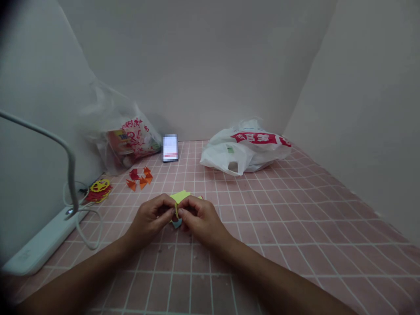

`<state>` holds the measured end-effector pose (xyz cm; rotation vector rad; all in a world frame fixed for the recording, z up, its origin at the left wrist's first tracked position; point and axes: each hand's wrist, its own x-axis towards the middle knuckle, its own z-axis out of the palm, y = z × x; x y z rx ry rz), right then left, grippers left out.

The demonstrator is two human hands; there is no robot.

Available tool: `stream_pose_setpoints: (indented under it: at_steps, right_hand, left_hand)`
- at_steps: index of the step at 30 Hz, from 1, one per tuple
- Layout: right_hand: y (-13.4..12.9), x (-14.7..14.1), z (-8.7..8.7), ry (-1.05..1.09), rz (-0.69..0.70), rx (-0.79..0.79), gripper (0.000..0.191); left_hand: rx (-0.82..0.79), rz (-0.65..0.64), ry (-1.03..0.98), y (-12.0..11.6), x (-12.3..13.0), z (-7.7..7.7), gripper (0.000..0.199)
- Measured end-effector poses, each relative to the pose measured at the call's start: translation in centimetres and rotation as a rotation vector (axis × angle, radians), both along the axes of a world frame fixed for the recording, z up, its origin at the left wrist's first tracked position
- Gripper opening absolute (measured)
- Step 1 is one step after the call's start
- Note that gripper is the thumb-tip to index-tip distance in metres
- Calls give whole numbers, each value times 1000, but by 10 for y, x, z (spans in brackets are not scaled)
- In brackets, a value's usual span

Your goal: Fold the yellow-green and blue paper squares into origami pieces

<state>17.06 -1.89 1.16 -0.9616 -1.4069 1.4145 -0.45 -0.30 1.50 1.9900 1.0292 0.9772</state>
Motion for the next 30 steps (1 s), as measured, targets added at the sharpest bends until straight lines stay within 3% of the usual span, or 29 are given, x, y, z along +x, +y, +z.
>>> stream_pose_setpoints:
  at_steps: [7,14,24,30]
  right_hand:
    - [0,0,1,-41,-7,19,13]
    - [0,1,-6,-239,-102,215,9]
    - [-1,0,-2,-265,-171,230,10]
    - [-1,0,-3,-347,-199,341,12]
  left_hand:
    - [59,3,31,1,0,-1,7]
    - [124,4,92,0,0,-1,9]
    - [142,14,99,-3,2,-1,10]
    - [208,7,131,-1,1,-1,9]
